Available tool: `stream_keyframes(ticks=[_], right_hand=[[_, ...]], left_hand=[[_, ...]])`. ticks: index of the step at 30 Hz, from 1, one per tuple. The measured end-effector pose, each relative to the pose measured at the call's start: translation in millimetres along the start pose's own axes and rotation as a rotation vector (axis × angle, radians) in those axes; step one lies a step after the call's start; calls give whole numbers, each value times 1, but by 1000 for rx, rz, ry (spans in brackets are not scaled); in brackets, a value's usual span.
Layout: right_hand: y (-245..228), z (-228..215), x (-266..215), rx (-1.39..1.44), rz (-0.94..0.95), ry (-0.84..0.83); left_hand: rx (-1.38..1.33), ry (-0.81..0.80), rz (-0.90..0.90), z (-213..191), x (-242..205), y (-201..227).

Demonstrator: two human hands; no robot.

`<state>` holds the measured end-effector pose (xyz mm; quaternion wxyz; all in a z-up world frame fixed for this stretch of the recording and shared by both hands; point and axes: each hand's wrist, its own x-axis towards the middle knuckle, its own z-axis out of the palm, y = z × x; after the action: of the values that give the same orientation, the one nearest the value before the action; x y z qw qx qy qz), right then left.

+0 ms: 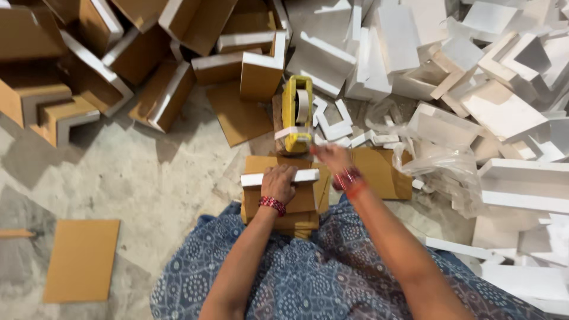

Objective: The person sits on the floor and assembles small cardboard boxes by inserting white foam inserts into the brown cardboard shells. They use a yellow tape dispenser to seal the boxes and place the finished units into a pile.

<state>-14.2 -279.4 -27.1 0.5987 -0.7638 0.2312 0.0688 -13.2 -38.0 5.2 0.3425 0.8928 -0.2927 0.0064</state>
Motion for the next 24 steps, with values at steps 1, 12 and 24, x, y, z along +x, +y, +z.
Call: stream_keyframes(ticks=[1, 12, 24], right_hand=[[15, -2, -33, 158, 30, -86], [118, 53, -64, 470, 261, 115], [74, -11, 14, -404, -275, 103]], left_hand=[[2, -6, -7, 2, 1, 0], [10, -20, -34, -1, 5, 5], [10, -30, 14, -7, 4, 1]])
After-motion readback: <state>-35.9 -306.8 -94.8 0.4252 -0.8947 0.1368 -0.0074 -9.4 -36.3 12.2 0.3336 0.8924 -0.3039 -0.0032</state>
